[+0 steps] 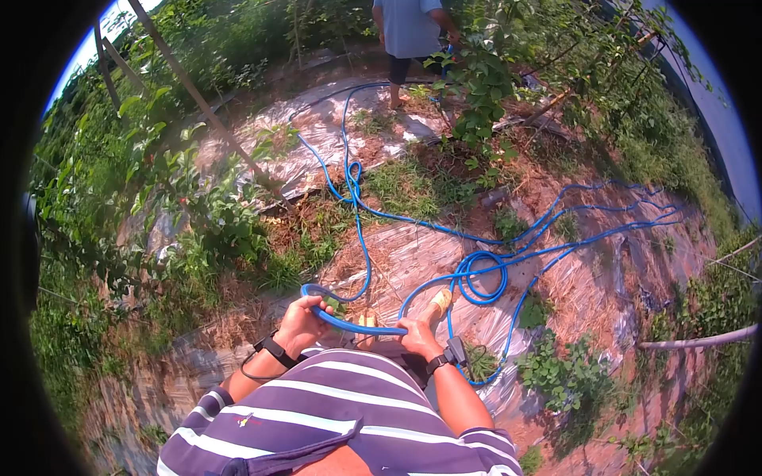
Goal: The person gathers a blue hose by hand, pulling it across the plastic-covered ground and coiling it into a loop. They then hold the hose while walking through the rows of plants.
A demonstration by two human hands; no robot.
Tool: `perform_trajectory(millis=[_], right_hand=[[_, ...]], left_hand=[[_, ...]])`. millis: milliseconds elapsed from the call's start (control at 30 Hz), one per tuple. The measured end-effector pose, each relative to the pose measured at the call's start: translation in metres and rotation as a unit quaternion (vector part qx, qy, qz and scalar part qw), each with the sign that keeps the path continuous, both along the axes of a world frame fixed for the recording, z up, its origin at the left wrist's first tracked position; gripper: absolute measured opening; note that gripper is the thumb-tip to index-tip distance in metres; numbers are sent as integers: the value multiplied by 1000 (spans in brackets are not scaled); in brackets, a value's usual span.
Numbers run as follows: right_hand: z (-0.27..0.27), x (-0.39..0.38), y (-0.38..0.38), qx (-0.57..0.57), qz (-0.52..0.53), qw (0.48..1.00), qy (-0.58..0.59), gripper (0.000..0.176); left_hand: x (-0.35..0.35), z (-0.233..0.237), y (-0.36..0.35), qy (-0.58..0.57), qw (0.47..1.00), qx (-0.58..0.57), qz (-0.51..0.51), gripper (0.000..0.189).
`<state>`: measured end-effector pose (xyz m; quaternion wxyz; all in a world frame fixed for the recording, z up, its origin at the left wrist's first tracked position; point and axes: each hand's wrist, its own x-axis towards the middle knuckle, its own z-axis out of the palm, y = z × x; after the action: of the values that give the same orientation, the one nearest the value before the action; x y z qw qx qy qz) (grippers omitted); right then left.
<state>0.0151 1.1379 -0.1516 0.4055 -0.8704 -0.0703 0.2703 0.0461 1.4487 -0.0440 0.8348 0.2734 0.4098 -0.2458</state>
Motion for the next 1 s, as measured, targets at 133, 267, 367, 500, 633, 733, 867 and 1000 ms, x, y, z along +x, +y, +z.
perform_trajectory(millis=[133, 267, 367, 500, 633, 733, 867, 1000], right_hand=[[5, 0, 0, -6, -3, 1000, 15, 22], [1, -1, -1, 2, -9, 1000, 18, 21], [0, -1, -1, 4, -11, 1000, 12, 21], [-1, -2, -1, 11, -14, 1000, 1, 23], [3, -2, 0, 10, -25, 999, 27, 22], [-7, -4, -2, 10, -18, 1000, 8, 23], [-4, -4, 1, 32, -25, 999, 17, 23], [6, -2, 3, 34, -21, 999, 9, 21]], left_hand=[[-1, 3, -1, 0, 1000, 4, 2, 10], [0, 3, -1, 2, 1000, 3, 1, 10], [1, 4, -2, 1, 1000, 4, 1, 10], [2, 4, -2, -1, 1000, 4, -5, 10], [3, 11, -3, -7, 1000, -9, -26, 9], [4, 6, -3, 2, 999, -2, -33, 12], [3, 6, -2, 8, 1000, 2, -15, 10], [3, 8, -2, -3, 1000, 6, -5, 10]])
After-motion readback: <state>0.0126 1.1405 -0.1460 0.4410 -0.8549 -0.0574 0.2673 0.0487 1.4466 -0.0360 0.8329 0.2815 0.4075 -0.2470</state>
